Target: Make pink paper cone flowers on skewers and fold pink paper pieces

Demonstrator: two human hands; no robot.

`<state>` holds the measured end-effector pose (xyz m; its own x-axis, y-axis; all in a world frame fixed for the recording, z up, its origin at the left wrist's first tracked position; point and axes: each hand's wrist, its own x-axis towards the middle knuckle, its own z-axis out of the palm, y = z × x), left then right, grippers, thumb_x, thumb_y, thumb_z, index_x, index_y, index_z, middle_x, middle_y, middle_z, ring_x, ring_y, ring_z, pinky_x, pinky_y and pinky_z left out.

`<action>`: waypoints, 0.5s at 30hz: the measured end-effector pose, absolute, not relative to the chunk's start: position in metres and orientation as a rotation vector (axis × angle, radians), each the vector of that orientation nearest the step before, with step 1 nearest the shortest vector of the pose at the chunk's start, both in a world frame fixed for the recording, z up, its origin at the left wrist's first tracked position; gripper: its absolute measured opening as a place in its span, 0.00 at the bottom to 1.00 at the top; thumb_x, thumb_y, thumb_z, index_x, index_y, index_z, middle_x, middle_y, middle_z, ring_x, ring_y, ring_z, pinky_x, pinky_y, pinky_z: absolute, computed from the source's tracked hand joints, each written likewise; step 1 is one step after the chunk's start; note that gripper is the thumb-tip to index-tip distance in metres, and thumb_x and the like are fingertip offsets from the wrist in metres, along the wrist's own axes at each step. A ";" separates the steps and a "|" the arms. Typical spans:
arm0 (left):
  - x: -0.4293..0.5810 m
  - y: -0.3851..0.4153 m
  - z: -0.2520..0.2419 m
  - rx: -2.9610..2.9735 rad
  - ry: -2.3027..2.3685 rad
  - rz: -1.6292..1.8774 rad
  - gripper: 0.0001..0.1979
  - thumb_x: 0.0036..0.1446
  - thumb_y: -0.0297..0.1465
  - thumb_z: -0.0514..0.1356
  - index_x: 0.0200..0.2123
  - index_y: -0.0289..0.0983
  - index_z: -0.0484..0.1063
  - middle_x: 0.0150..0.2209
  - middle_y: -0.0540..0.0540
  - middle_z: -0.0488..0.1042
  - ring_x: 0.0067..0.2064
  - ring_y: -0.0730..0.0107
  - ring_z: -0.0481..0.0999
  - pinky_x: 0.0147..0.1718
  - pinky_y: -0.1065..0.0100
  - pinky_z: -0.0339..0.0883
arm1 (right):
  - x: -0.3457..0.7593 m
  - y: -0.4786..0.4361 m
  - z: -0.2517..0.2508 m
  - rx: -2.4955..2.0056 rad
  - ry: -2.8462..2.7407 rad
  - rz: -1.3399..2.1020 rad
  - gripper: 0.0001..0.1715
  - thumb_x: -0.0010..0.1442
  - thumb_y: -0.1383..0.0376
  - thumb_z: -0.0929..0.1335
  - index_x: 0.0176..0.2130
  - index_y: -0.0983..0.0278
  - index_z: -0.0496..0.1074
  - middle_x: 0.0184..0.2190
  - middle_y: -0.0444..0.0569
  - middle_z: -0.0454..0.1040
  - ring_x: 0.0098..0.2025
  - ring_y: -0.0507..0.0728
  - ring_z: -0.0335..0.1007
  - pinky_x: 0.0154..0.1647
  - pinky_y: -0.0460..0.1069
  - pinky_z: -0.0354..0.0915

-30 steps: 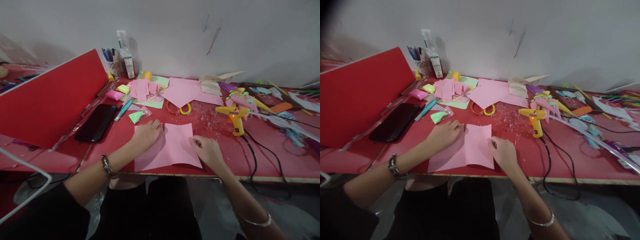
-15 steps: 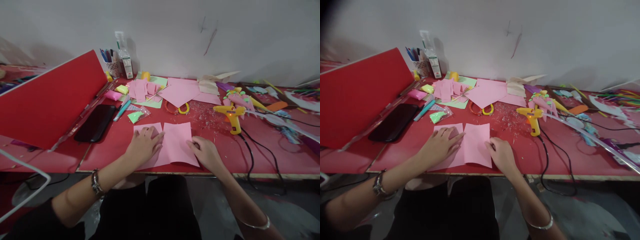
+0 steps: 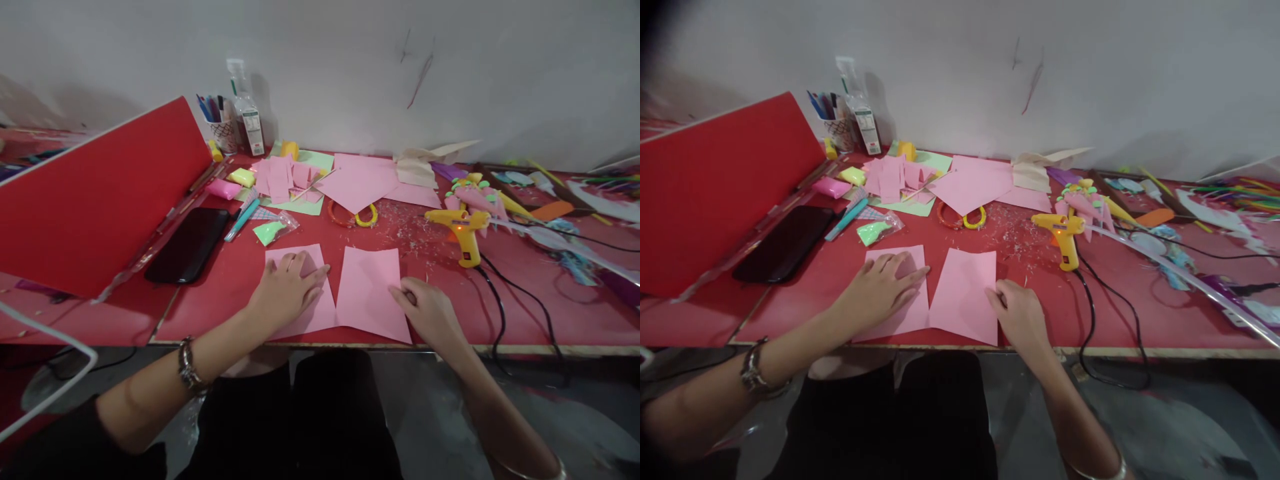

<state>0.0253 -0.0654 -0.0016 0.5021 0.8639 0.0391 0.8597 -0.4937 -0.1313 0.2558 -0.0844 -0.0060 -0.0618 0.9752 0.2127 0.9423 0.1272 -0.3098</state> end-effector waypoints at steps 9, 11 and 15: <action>0.023 -0.064 -0.001 -2.650 -1.469 -0.011 0.20 0.59 0.36 0.43 0.55 0.47 0.54 0.51 0.38 0.60 0.49 0.54 0.62 0.42 0.51 0.58 | 0.260 -0.085 0.002 -1.878 -2.072 0.188 0.19 0.52 0.55 0.56 0.16 0.62 0.47 0.13 0.41 0.51 0.16 0.49 0.48 0.19 0.44 0.44; 0.021 -0.064 -0.002 -2.654 -1.463 -0.031 0.20 0.59 0.36 0.43 0.55 0.47 0.54 0.52 0.38 0.60 0.49 0.54 0.62 0.42 0.51 0.58 | 0.260 -0.085 0.003 -1.867 -2.085 0.211 0.20 0.52 0.55 0.56 0.16 0.62 0.48 0.12 0.41 0.52 0.16 0.49 0.49 0.18 0.44 0.44; 0.013 -0.063 -0.004 -2.647 -1.471 -0.032 0.20 0.59 0.36 0.43 0.55 0.46 0.54 0.52 0.38 0.59 0.50 0.54 0.61 0.43 0.51 0.57 | 0.264 -0.087 0.003 -1.885 -2.039 0.159 0.20 0.52 0.54 0.56 0.16 0.62 0.48 0.12 0.41 0.52 0.16 0.49 0.48 0.18 0.44 0.44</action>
